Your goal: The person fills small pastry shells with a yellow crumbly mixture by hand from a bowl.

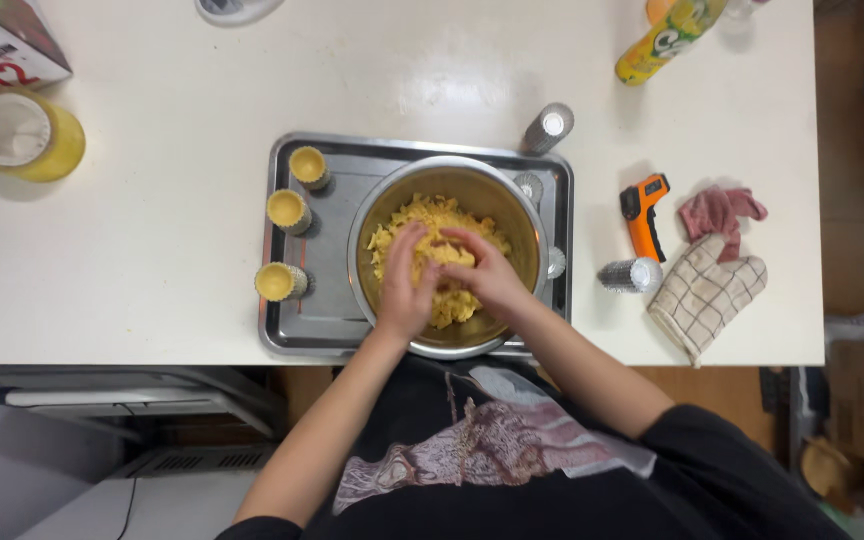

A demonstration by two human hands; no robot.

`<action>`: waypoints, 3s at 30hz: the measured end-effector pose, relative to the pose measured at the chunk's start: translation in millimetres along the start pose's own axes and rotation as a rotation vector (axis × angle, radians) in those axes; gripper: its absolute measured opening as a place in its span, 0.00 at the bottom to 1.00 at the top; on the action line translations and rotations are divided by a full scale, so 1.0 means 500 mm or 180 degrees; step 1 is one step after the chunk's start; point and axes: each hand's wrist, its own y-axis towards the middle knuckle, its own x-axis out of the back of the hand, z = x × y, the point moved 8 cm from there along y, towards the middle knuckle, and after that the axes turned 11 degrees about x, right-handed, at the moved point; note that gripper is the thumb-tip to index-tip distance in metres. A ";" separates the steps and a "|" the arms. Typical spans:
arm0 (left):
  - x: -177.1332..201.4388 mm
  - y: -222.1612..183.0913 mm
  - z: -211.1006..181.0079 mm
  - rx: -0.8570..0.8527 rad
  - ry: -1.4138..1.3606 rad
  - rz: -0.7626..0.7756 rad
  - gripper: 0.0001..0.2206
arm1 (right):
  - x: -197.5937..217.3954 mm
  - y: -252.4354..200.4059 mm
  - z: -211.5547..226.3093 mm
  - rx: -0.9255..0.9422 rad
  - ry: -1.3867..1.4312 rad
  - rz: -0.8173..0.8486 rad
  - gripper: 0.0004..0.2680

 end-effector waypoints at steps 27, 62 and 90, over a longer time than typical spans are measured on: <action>-0.098 0.018 -0.003 -0.0037 0.0742 -0.0426 0.29 | 0.006 0.053 -0.071 0.0182 0.0650 -0.0113 0.14; -0.022 -0.025 -0.090 -0.0193 -0.0617 -0.0894 0.20 | -0.032 0.010 0.020 0.1463 0.0655 -0.0274 0.13; -0.009 -0.040 -0.103 -0.0527 -0.0519 -0.0686 0.21 | -0.038 -0.015 0.002 0.1339 0.0110 -0.0113 0.16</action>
